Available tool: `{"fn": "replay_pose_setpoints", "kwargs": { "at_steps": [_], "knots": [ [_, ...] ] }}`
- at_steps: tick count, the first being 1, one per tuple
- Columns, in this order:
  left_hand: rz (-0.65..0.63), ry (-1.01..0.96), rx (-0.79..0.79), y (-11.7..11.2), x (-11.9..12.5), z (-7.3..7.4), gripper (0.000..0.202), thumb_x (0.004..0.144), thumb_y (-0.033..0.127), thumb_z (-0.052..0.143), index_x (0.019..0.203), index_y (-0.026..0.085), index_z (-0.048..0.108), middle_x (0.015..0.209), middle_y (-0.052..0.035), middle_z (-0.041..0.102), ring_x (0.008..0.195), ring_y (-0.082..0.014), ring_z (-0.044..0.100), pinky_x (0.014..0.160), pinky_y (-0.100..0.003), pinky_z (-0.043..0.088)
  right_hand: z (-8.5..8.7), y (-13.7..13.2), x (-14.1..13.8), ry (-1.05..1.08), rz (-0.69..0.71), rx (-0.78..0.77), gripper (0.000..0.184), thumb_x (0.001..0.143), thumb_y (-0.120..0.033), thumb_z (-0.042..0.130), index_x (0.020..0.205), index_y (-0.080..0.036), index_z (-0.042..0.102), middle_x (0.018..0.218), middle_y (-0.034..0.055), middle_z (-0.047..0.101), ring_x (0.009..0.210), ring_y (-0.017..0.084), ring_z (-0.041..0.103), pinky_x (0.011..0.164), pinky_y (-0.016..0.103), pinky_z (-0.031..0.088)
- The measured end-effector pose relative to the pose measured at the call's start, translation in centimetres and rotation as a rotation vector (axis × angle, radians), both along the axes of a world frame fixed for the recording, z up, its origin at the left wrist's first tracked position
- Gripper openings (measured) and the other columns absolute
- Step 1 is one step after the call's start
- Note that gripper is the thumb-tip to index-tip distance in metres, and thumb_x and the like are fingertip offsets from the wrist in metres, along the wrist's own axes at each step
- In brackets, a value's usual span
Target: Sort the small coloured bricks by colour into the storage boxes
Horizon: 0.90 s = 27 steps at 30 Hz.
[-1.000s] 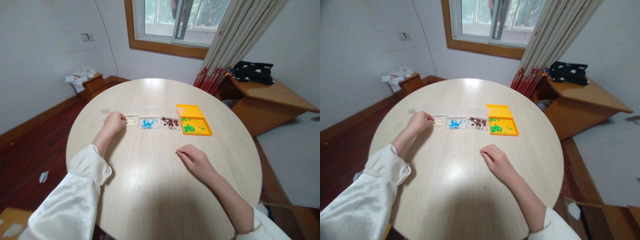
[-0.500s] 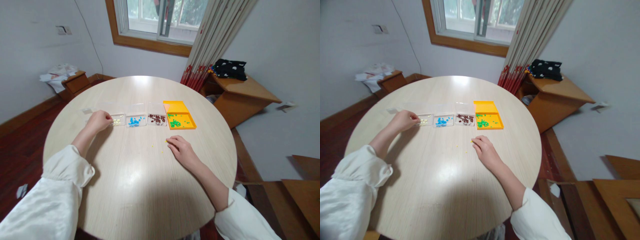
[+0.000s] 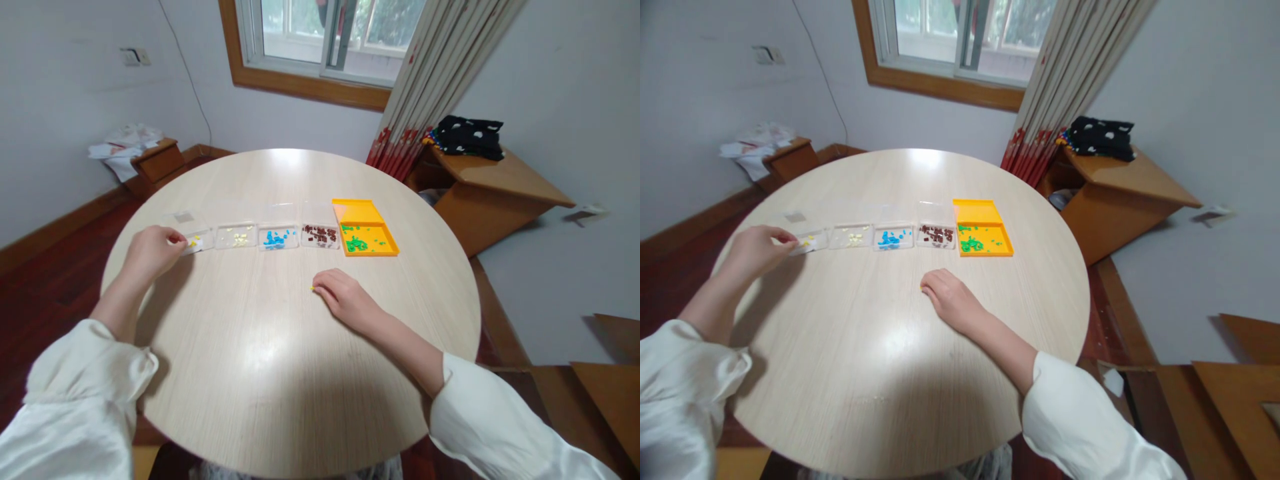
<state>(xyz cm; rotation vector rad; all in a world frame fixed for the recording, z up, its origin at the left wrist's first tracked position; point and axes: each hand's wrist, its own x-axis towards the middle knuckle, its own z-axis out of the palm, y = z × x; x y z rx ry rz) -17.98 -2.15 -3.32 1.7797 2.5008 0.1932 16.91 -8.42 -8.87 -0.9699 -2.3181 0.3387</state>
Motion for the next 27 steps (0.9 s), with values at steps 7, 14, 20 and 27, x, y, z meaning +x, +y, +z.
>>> {"fn": "replay_pose_setpoints", "kwargs": {
  "at_steps": [7, 14, 20, 27],
  "knots": [
    [-0.002, -0.076, 0.041, -0.1, -0.2, -1.1, 0.035, 0.079, 0.026, 0.049, 0.098, 0.007, 0.071, 0.097, -0.0165, 0.07, 0.093, -0.0277, 0.062, 0.08, -0.031, 0.043, -0.8, 0.8, -0.5, -0.084, 0.057, 0.024, 0.019, 0.093, -0.015, 0.042, 0.084, -0.017, 0.058, 0.081, 0.0084, 0.064, 0.079, 0.018, 0.057, 0.072, 0.032, 0.049],
    [-0.042, -0.135, 0.113, -0.9, -0.7, -1.6, 0.033, 0.079, 0.029, 0.051, 0.097, 0.012, 0.072, 0.097, -0.0133, 0.07, 0.091, -0.0256, 0.063, 0.081, -0.032, 0.045, -0.5, 0.6, -0.5, -0.145, 0.056, 0.025, 0.024, 0.093, -0.011, 0.038, 0.093, -0.018, 0.061, 0.087, 0.0091, 0.063, 0.084, 0.019, 0.058, 0.075, 0.034, 0.051],
    [-0.156, -0.112, 0.125, -2.1, -0.5, -2.2, 0.029, 0.079, 0.027, 0.049, 0.09, 0.015, 0.073, 0.097, -0.0129, 0.068, 0.091, -0.0258, 0.063, 0.082, -0.032, 0.046, -0.7, 0.6, -0.6, -0.173, 0.059, 0.019, 0.026, 0.091, -0.009, 0.039, 0.098, -0.018, 0.063, 0.092, 0.0099, 0.062, 0.088, 0.019, 0.057, 0.078, 0.034, 0.052],
    [-0.302, -0.096, 0.055, -5.5, 1.1, -1.9, 0.026, 0.079, 0.026, 0.047, 0.081, 0.014, 0.07, 0.089, -0.0119, 0.066, 0.083, -0.0246, 0.061, 0.077, -0.033, 0.044, -0.6, 0.6, -0.7, -0.184, 0.013, -0.054, 0.018, 0.092, -0.011, 0.041, 0.087, -0.015, 0.058, 0.086, 0.0095, 0.059, 0.083, 0.019, 0.055, 0.076, 0.033, 0.048]
  ]
}}
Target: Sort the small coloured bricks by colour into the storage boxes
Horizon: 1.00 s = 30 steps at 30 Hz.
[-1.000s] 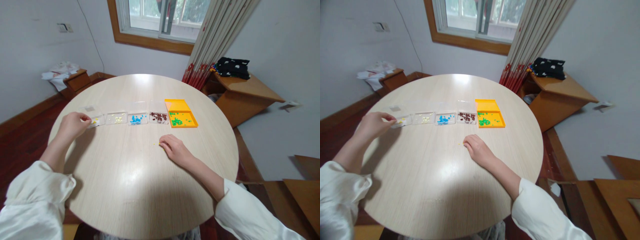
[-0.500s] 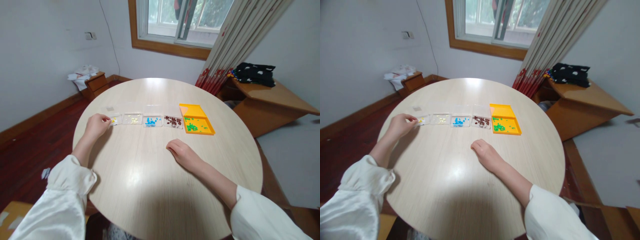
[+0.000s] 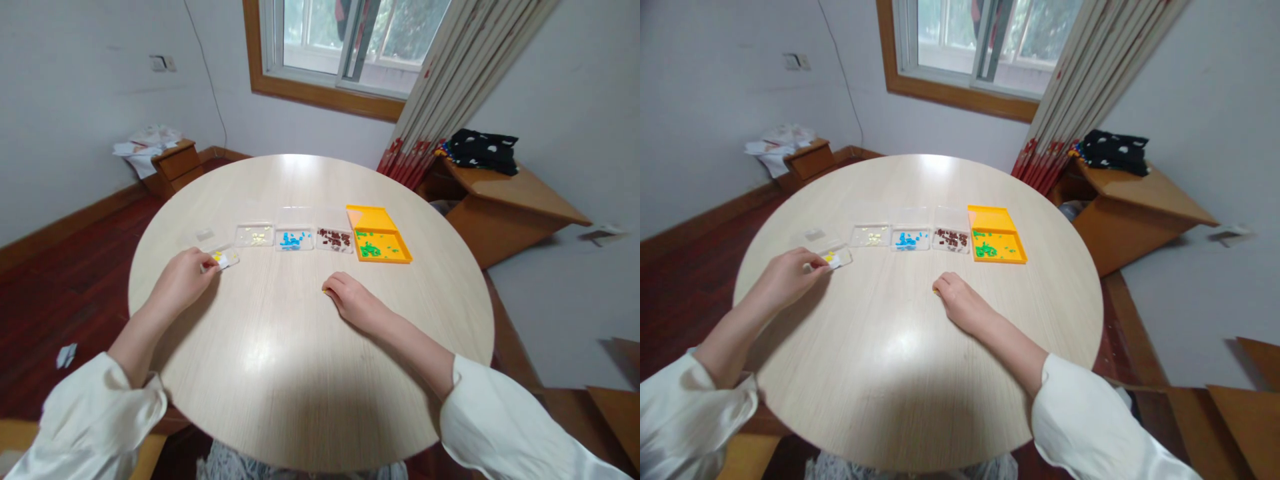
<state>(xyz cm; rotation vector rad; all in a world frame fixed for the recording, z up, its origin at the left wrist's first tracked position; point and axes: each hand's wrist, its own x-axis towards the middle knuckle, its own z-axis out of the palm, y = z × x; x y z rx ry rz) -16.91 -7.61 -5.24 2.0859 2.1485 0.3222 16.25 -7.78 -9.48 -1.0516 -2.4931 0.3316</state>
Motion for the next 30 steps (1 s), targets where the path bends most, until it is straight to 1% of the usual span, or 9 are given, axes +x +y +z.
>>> {"fn": "replay_pose_setpoints", "kwargs": {
  "at_steps": [5, 10, 12, 14, 19, 22, 25, 27, 30],
  "knots": [
    [-0.038, -0.092, 0.065, -2.0, 0.7, -0.5, 0.023, 0.077, 0.03, 0.049, 0.076, 0.017, 0.068, 0.084, -0.008, 0.065, 0.079, -0.022, 0.061, 0.075, -0.031, 0.044, 0.4, 0.0, -0.1, -0.023, -0.006, -0.025, 0.019, 0.089, -0.007, 0.04, 0.084, -0.016, 0.056, 0.085, 0.0088, 0.058, 0.083, 0.018, 0.053, 0.075, 0.032, 0.047],
    [0.06, -0.186, 0.2, -2.7, 0.2, -1.0, 0.023, 0.077, 0.034, 0.053, 0.081, 0.018, 0.068, 0.082, -0.0063, 0.063, 0.077, -0.0202, 0.059, 0.077, -0.03, 0.044, 0.6, 0.2, -0.1, -0.035, -0.002, -0.026, 0.018, 0.087, -0.006, 0.041, 0.084, -0.016, 0.056, 0.084, 0.0086, 0.058, 0.08, 0.018, 0.053, 0.073, 0.032, 0.046],
    [0.066, -0.231, 0.188, -2.9, 0.0, -1.3, 0.021, 0.075, 0.035, 0.057, 0.08, 0.019, 0.068, 0.082, -0.0055, 0.063, 0.076, -0.0195, 0.058, 0.075, -0.03, 0.045, 0.5, 0.2, -0.2, -0.022, -0.004, -0.037, 0.017, 0.087, -0.008, 0.042, 0.083, -0.017, 0.056, 0.083, 0.0079, 0.058, 0.079, 0.018, 0.054, 0.072, 0.032, 0.047],
    [0.036, -0.291, 0.153, -3.3, 0.2, -1.6, 0.019, 0.074, 0.035, 0.058, 0.077, 0.019, 0.068, 0.083, -0.0046, 0.061, 0.073, -0.0181, 0.056, 0.072, -0.029, 0.045, 0.5, 0.3, -0.3, -0.006, -0.007, -0.051, 0.016, 0.088, -0.009, 0.042, 0.082, -0.017, 0.056, 0.083, 0.0076, 0.059, 0.078, 0.017, 0.054, 0.072, 0.032, 0.047],
    [-0.091, -0.425, 0.118, -4.7, 2.5, -2.2, 0.016, 0.077, 0.032, 0.056, 0.073, 0.019, 0.065, 0.079, -0.0027, 0.057, 0.068, -0.016, 0.053, 0.067, -0.029, 0.045, 0.9, 0.2, -1.8, 0.029, -0.015, -0.081, 0.015, 0.087, -0.009, 0.045, 0.081, -0.016, 0.056, 0.082, 0.0073, 0.06, 0.078, 0.017, 0.056, 0.073, 0.031, 0.047],
    [-0.178, -0.477, 0.101, -5.5, 4.5, -2.4, 0.016, 0.079, 0.03, 0.056, 0.072, 0.018, 0.064, 0.08, -0.003, 0.056, 0.069, -0.0157, 0.053, 0.068, -0.029, 0.045, 2.2, -0.1, -3.4, 0.073, -0.021, -0.099, 0.012, 0.087, -0.01, 0.048, 0.082, -0.016, 0.057, 0.082, 0.007, 0.062, 0.078, 0.016, 0.056, 0.073, 0.03, 0.046],
    [-0.228, -0.512, 0.087, -6.0, 6.1, -2.5, 0.014, 0.079, 0.027, 0.056, 0.072, 0.019, 0.064, 0.081, -0.0033, 0.056, 0.072, -0.0164, 0.055, 0.07, -0.03, 0.046, 3.6, -0.3, -5.4, 0.156, -0.015, -0.084, 0.013, 0.087, -0.009, 0.049, 0.084, -0.017, 0.059, 0.085, 0.0055, 0.063, 0.079, 0.015, 0.057, 0.074, 0.029, 0.046],
    [-0.239, -0.524, 0.083, -6.1, 6.8, -2.6, 0.014, 0.079, 0.027, 0.056, 0.072, 0.019, 0.064, 0.082, -0.0035, 0.057, 0.073, -0.0165, 0.055, 0.07, -0.03, 0.046, 4.1, -0.4, -6.7, 0.183, 0.032, -0.079, 0.014, 0.087, -0.009, 0.049, 0.084, -0.018, 0.06, 0.086, 0.005, 0.064, 0.081, 0.015, 0.058, 0.075, 0.029, 0.047],
    [-0.243, -0.527, 0.085, -6.2, 7.2, -2.6, 0.014, 0.08, 0.027, 0.057, 0.071, 0.019, 0.064, 0.083, -0.0039, 0.057, 0.074, -0.0167, 0.055, 0.072, -0.031, 0.047, 4.2, -0.3, -7.9, 0.188, 0.114, -0.085, 0.017, 0.087, -0.009, 0.049, 0.088, -0.018, 0.063, 0.089, 0.0056, 0.066, 0.084, 0.015, 0.059, 0.078, 0.029, 0.048]
  ]
}}
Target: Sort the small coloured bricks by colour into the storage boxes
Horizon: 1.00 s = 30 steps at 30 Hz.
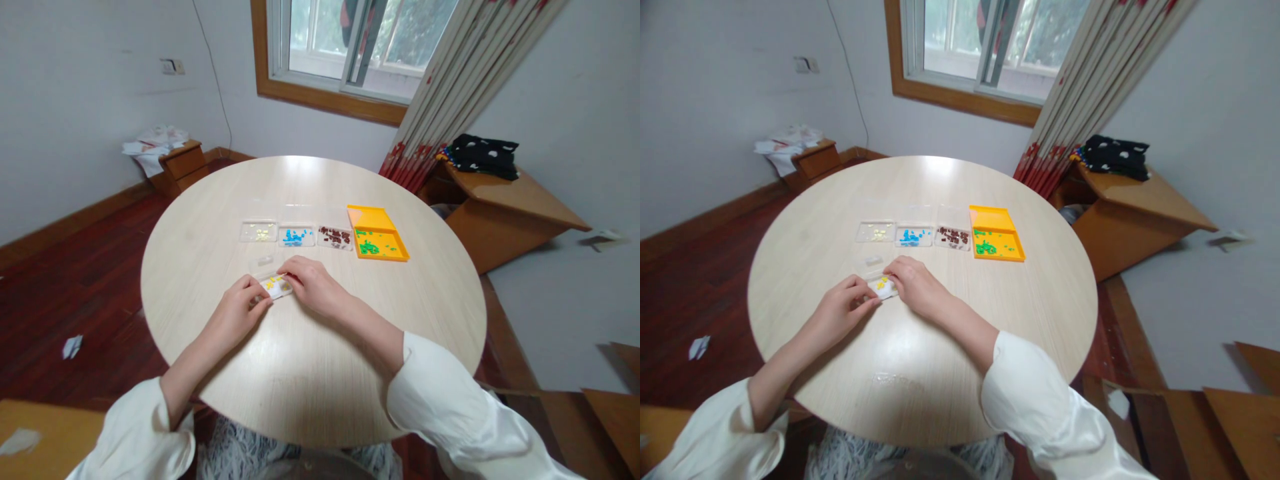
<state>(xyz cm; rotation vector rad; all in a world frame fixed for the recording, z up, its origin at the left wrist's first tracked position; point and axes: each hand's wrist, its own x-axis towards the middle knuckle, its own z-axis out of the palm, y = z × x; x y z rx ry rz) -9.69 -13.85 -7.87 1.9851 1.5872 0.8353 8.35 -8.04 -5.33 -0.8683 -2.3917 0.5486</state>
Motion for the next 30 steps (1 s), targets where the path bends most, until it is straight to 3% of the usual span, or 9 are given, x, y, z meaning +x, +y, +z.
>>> {"fn": "replay_pose_setpoints", "kwargs": {
  "at_steps": [4, 8, 11, 15, 20, 26, 30],
  "knots": [
    [-0.001, 0.001, -0.004, -0.2, -0.1, 0.1, 0.013, 0.08, 0.027, 0.056, 0.072, 0.019, 0.064, 0.083, -0.0039, 0.057, 0.075, -0.017, 0.056, 0.072, -0.031, 0.047, -0.2, 0.5, 1.4, 0.02, -0.006, 0.01, 0.019, 0.086, -0.007, 0.05, 0.09, -0.017, 0.066, 0.091, 0.0064, 0.066, 0.086, 0.015, 0.06, 0.077, 0.029, 0.049],
    [0.004, 0.018, 0.002, -0.3, -0.5, 0.1, 0.016, 0.08, 0.03, 0.056, 0.072, 0.019, 0.064, 0.082, -0.0036, 0.058, 0.074, -0.0168, 0.056, 0.071, -0.031, 0.048, 0.2, 0.7, 6.3, 0.032, -0.148, 0.026, 0.015, 0.084, -0.008, 0.054, 0.085, -0.016, 0.066, 0.085, 0.0065, 0.068, 0.081, 0.015, 0.061, 0.075, 0.029, 0.049],
    [0.0, 0.018, -0.002, -0.2, -0.7, 0.1, 0.017, 0.079, 0.033, 0.056, 0.07, 0.02, 0.064, 0.081, -0.0037, 0.058, 0.071, -0.0167, 0.057, 0.068, -0.03, 0.047, 0.2, -0.3, 10.3, -0.048, -0.276, -0.031, 0.013, 0.081, -0.007, 0.057, 0.08, -0.016, 0.067, 0.082, 0.0062, 0.068, 0.078, 0.016, 0.062, 0.074, 0.03, 0.049],
    [-0.003, 0.022, 0.008, 0.0, -0.5, 0.2, 0.018, 0.078, 0.035, 0.056, 0.07, 0.021, 0.064, 0.079, -0.0035, 0.058, 0.072, -0.0177, 0.058, 0.067, -0.03, 0.047, -0.6, -2.7, 13.0, -0.149, -0.284, -0.146, 0.008, 0.081, -0.013, 0.063, 0.085, -0.016, 0.069, 0.085, 0.0073, 0.068, 0.079, 0.017, 0.064, 0.074, 0.031, 0.05],
    [-0.008, 0.038, 0.015, 0.1, 0.1, 0.6, 0.02, 0.077, 0.037, 0.055, 0.069, 0.021, 0.063, 0.077, -0.0031, 0.058, 0.068, -0.0174, 0.057, 0.067, -0.03, 0.047, -1.9, -3.6, 12.2, -0.103, -0.303, -0.138, 0.015, 0.082, -0.014, 0.063, 0.097, -0.016, 0.067, 0.09, 0.0081, 0.068, 0.085, 0.018, 0.063, 0.077, 0.032, 0.05],
    [0.007, 0.028, 0.041, -0.1, 0.0, 0.6, 0.025, 0.077, 0.042, 0.055, 0.073, 0.019, 0.063, 0.077, -0.0027, 0.058, 0.068, -0.0173, 0.057, 0.066, -0.03, 0.047, -2.4, -2.4, 10.2, -0.126, -0.28, -0.121, 0.011, 0.085, -0.009, 0.057, 0.08, -0.013, 0.065, 0.083, 0.007, 0.065, 0.08, 0.015, 0.06, 0.075, 0.029, 0.047],
    [0.029, 0.017, 0.084, -0.3, -0.5, 0.4, 0.023, 0.076, 0.042, 0.056, 0.073, 0.019, 0.06, 0.078, -0.0026, 0.057, 0.071, -0.018, 0.056, 0.068, -0.031, 0.047, -1.7, -2.0, 9.1, -0.15, -0.255, -0.117, 0.012, 0.085, -0.007, 0.054, 0.078, -0.013, 0.062, 0.08, 0.0063, 0.064, 0.076, 0.014, 0.057, 0.073, 0.028, 0.045]
  ]
}}
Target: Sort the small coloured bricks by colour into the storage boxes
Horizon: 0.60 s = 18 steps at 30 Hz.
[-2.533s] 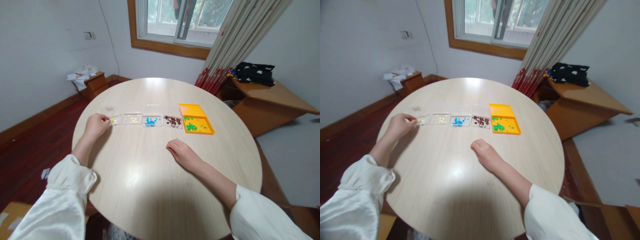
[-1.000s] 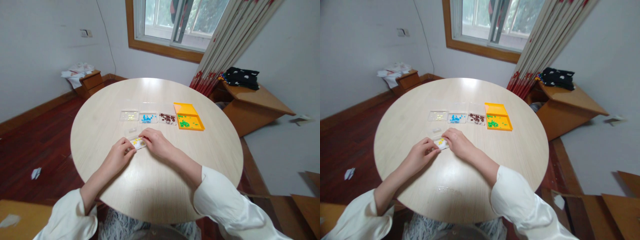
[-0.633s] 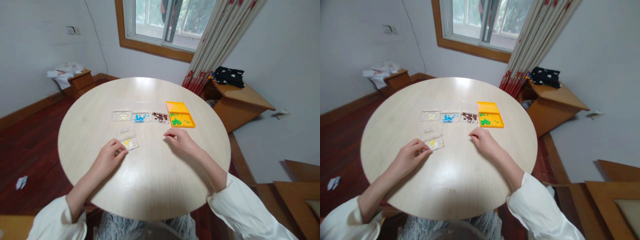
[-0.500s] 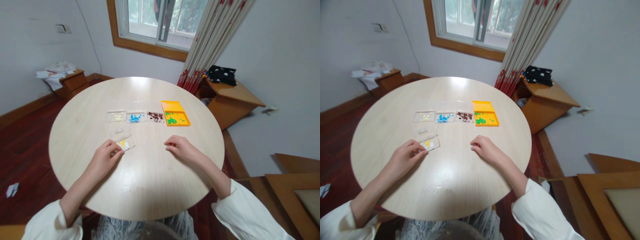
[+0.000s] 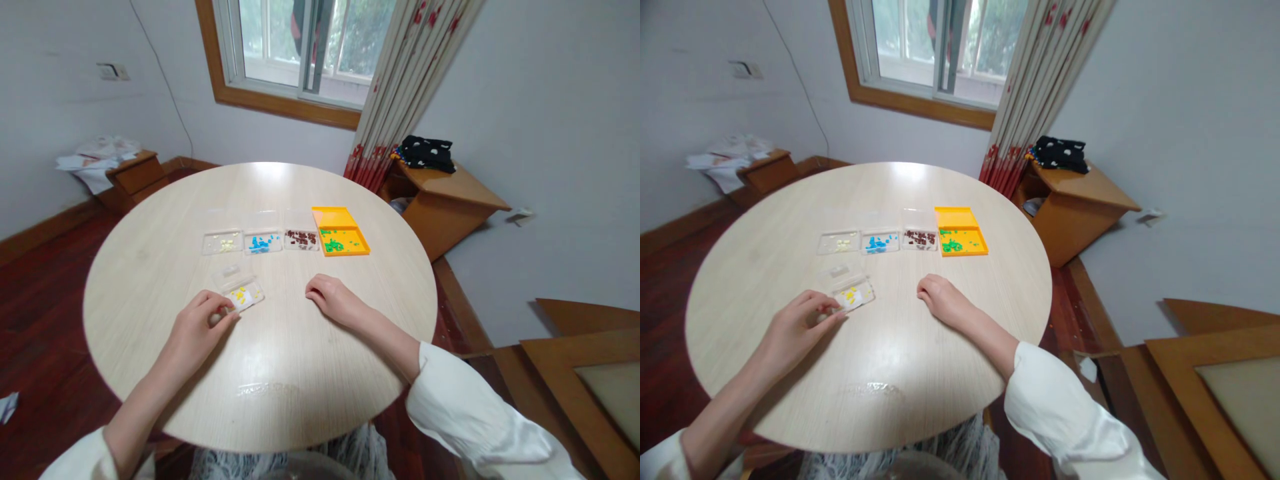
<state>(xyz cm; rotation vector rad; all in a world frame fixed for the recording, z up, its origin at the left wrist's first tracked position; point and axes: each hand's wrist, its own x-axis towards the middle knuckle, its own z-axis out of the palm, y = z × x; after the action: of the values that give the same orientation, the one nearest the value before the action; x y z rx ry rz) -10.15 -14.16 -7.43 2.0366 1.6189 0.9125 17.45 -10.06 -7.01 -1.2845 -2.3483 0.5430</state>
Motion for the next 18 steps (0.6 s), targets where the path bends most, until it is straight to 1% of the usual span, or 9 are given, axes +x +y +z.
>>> {"fn": "replay_pose_setpoints", "kwargs": {
  "at_steps": [3, 5, 8, 10, 12, 14, 16, 17, 18],
  "knots": [
    [0.062, 0.008, 0.031, -0.1, -0.3, -0.1, 0.021, 0.074, 0.04, 0.059, 0.072, 0.02, 0.052, 0.075, -0.001, 0.054, 0.069, -0.0177, 0.054, 0.066, -0.031, 0.046, 1.0, 0.2, -2.1, 0.042, 0.064, 0.023, 0.01, 0.087, -0.009, 0.053, 0.082, -0.013, 0.061, 0.083, 0.0066, 0.064, 0.078, 0.014, 0.056, 0.074, 0.028, 0.045],
    [0.124, 0.01, 0.034, -0.1, -0.4, -0.4, 0.025, 0.072, 0.039, 0.063, 0.077, 0.02, 0.048, 0.075, 0.0002, 0.053, 0.069, -0.0178, 0.053, 0.065, -0.032, 0.046, 1.6, 0.4, -4.1, 0.088, 0.125, 0.044, 0.01, 0.088, -0.011, 0.052, 0.085, -0.013, 0.061, 0.085, 0.0067, 0.064, 0.08, 0.014, 0.057, 0.076, 0.028, 0.045],
    [0.203, -0.043, 0.071, 0.0, -0.7, -1.0, 0.04, 0.068, 0.038, 0.069, 0.095, 0.02, 0.046, 0.087, -0.0013, 0.052, 0.076, -0.0187, 0.055, 0.071, -0.036, 0.05, 2.0, 0.7, -7.0, 0.145, 0.21, 0.052, 0.011, 0.09, -0.013, 0.051, 0.088, -0.012, 0.062, 0.089, 0.0076, 0.065, 0.083, 0.014, 0.058, 0.078, 0.028, 0.046],
    [0.213, -0.081, 0.121, 0.1, -0.8, -1.4, 0.061, 0.065, 0.035, 0.073, 0.116, 0.02, 0.042, 0.1, -0.0047, 0.051, 0.085, -0.0205, 0.058, 0.079, -0.041, 0.052, 1.7, 0.9, -8.3, 0.164, 0.243, 0.049, 0.013, 0.09, -0.013, 0.05, 0.092, -0.012, 0.062, 0.092, 0.0085, 0.066, 0.086, 0.014, 0.058, 0.08, 0.029, 0.047],
    [0.188, -0.081, 0.146, 0.4, -0.8, -1.7, 0.085, 0.063, 0.032, 0.077, 0.133, 0.023, 0.03, 0.114, -0.0086, 0.047, 0.099, -0.0241, 0.057, 0.088, -0.045, 0.05, 1.1, 1.2, -8.7, 0.174, 0.24, 0.052, 0.014, 0.09, -0.013, 0.05, 0.096, -0.012, 0.062, 0.094, 0.0091, 0.066, 0.089, 0.015, 0.059, 0.083, 0.031, 0.047],
    [0.152, -0.049, 0.148, 0.7, -0.7, -1.7, 0.1, 0.061, 0.031, 0.079, 0.141, 0.025, 0.019, 0.125, -0.0123, 0.042, 0.113, -0.029, 0.053, 0.096, -0.049, 0.047, 0.6, 1.3, -8.4, 0.192, 0.194, 0.058, 0.014, 0.089, -0.012, 0.05, 0.097, -0.013, 0.062, 0.094, 0.0086, 0.066, 0.09, 0.015, 0.059, 0.084, 0.033, 0.048],
    [0.112, -0.015, 0.158, 1.2, -0.4, -1.7, 0.106, 0.06, 0.03, 0.08, 0.143, 0.025, 0.014, 0.133, -0.0152, 0.038, 0.123, -0.0329, 0.046, 0.102, -0.052, 0.042, 0.2, 1.2, -7.6, 0.218, 0.137, 0.067, 0.013, 0.087, -0.014, 0.054, 0.098, -0.014, 0.061, 0.094, 0.0076, 0.064, 0.09, 0.016, 0.059, 0.085, 0.035, 0.049],
    [0.088, 0.0, 0.166, 1.4, -0.3, -1.7, 0.106, 0.061, 0.029, 0.08, 0.143, 0.024, 0.014, 0.135, -0.0159, 0.037, 0.126, -0.0339, 0.043, 0.104, -0.052, 0.04, 0.1, 1.2, -7.2, 0.232, 0.117, 0.079, 0.017, 0.085, -0.016, 0.059, 0.101, -0.015, 0.059, 0.098, 0.0078, 0.064, 0.094, 0.017, 0.059, 0.087, 0.036, 0.049],
    [0.064, 0.014, 0.174, 1.6, -0.1, -1.7, 0.106, 0.061, 0.028, 0.08, 0.143, 0.024, 0.014, 0.136, -0.0162, 0.037, 0.128, -0.0342, 0.041, 0.106, -0.053, 0.038, 0.1, 1.2, -6.8, 0.243, 0.11, 0.097, 0.028, 0.081, -0.019, 0.065, 0.108, -0.017, 0.057, 0.105, 0.0089, 0.062, 0.101, 0.019, 0.057, 0.091, 0.039, 0.048]
  ]
}}
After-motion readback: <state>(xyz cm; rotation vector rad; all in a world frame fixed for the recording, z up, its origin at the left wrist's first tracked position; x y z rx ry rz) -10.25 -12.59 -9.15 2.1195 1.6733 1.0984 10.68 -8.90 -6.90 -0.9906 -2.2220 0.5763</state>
